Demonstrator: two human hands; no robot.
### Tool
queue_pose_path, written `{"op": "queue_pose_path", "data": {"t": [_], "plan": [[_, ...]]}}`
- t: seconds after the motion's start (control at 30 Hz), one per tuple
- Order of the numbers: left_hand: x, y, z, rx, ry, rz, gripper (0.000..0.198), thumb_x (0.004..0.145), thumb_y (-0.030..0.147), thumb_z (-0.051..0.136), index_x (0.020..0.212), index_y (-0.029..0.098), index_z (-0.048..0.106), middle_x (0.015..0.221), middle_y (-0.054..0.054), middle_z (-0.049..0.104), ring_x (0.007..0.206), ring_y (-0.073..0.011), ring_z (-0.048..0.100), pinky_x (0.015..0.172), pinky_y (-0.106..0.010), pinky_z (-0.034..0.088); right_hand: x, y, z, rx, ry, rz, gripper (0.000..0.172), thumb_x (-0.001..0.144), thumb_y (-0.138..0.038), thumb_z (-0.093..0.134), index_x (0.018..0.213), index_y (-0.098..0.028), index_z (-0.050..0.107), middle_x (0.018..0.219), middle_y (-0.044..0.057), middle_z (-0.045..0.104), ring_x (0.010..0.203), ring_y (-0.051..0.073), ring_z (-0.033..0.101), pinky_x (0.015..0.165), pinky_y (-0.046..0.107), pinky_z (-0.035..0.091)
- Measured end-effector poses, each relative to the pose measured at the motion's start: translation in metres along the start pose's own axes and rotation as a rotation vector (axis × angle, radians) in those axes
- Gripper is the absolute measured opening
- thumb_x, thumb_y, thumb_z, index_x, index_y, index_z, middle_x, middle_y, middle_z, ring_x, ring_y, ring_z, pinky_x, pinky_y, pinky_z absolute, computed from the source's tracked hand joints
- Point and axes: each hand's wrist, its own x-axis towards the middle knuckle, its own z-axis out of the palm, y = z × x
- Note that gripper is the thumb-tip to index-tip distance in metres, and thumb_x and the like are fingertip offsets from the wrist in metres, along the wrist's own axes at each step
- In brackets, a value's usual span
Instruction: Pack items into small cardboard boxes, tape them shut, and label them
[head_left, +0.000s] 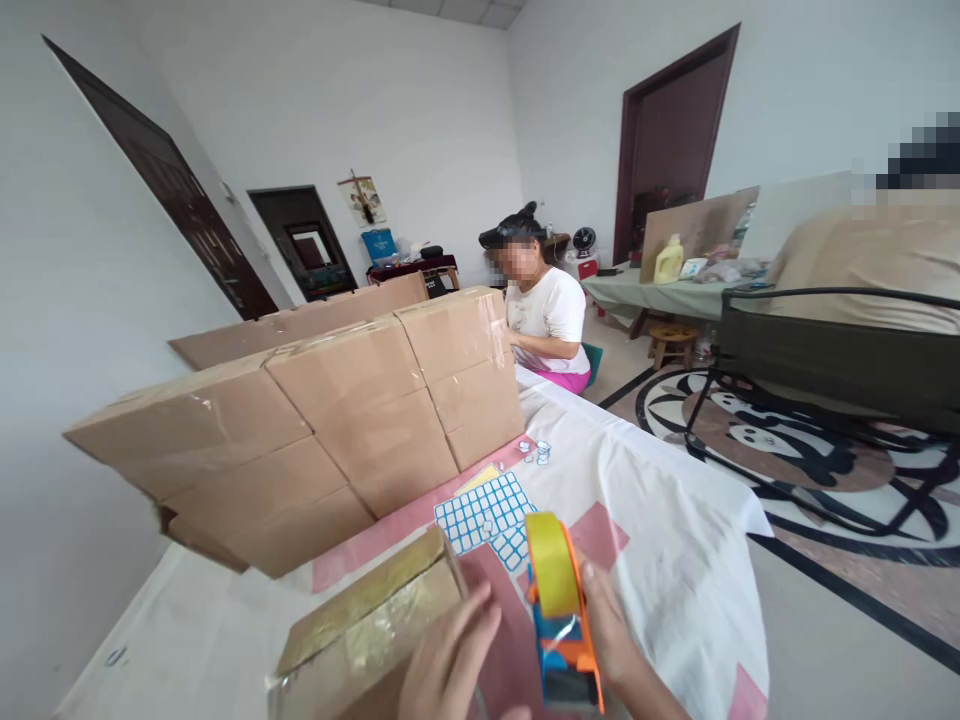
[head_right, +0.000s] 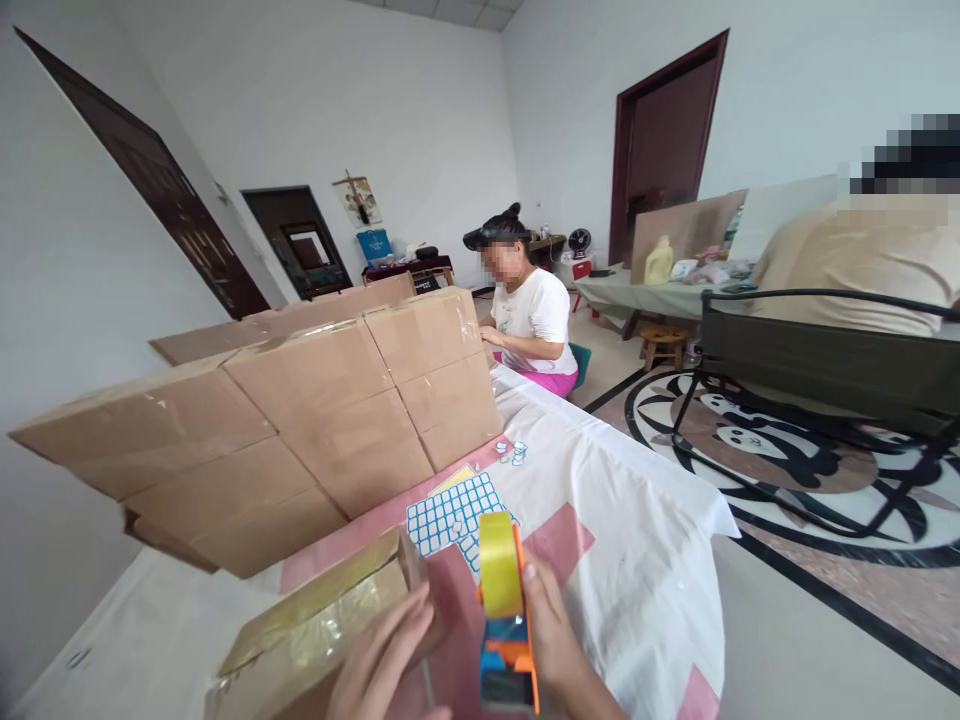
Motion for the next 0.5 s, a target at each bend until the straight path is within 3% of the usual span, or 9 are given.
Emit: {"op": "queue_pose_path", "data": {"t": [0.1, 0.2, 0.3, 0.37, 0.5], "plan": [[0.032, 0.018, 0.021, -0.397, -0.194, -0.051, 0.108, 0.077, 0.068, 0.072, 0.162, 0.028, 0.02, 0.168, -0.018, 0.023, 0.152, -0.0401, 0.03, 0.118, -0.057, 0.038, -0.036, 0.0, 0.002, -0.079, -0.217, -0.08, 0.077, 0.091, -0.08, 0.04, 0.135, -0.022, 0.065, 0.122, 0.016, 0.073, 0.118, 0.034, 0.068, 0.099, 0.05, 0.056], [0.048, 0.028, 0.021, -0.605, -0.399, -0.127, 0.106, 0.076, 0.062, 0.076, 0.16, 0.025, 0.022, 0.17, -0.019, 0.014, 0.156, -0.0388, 0.021, 0.124, -0.057, 0.028, -0.056, -0.008, 0.001, -0.176, -0.349, -0.17, 0.07, 0.096, -0.074, 0.037, 0.141, -0.027, 0.061, 0.14, 0.014, 0.065, 0.131, 0.031, 0.06, 0.112, 0.048, 0.047], [0.05, 0.037, 0.014, -0.598, -0.456, -0.181, 0.103, 0.08, 0.049, 0.076, 0.161, 0.024, 0.019, 0.17, -0.019, 0.014, 0.157, -0.0368, 0.018, 0.125, -0.056, 0.025, -0.055, -0.014, 0.002, -0.191, -0.422, -0.255, 0.07, 0.095, -0.076, 0.036, 0.137, -0.027, 0.064, 0.129, 0.013, 0.07, 0.118, 0.03, 0.067, 0.106, 0.046, 0.052], [0.049, 0.043, 0.013, -0.47, -0.414, -0.24, 0.092, 0.082, 0.042, 0.074, 0.159, 0.025, 0.027, 0.169, -0.017, 0.022, 0.156, -0.0359, 0.02, 0.124, -0.056, 0.026, -0.044, -0.012, 0.004, -0.174, -0.324, -0.26, 0.069, 0.095, -0.076, 0.035, 0.127, -0.026, 0.069, 0.117, 0.011, 0.074, 0.106, 0.029, 0.071, 0.097, 0.044, 0.056], [0.043, 0.058, 0.024, -0.253, -0.104, -0.438, 0.051, 0.09, 0.045, 0.063, 0.133, 0.018, 0.06, 0.145, -0.019, 0.056, 0.143, -0.0383, 0.044, 0.117, -0.059, 0.034, -0.015, -0.007, 0.008, -0.158, -0.064, -0.33, 0.071, 0.091, -0.081, 0.036, 0.102, -0.022, 0.074, 0.096, 0.011, 0.075, 0.09, 0.028, 0.07, 0.085, 0.042, 0.058]]}}
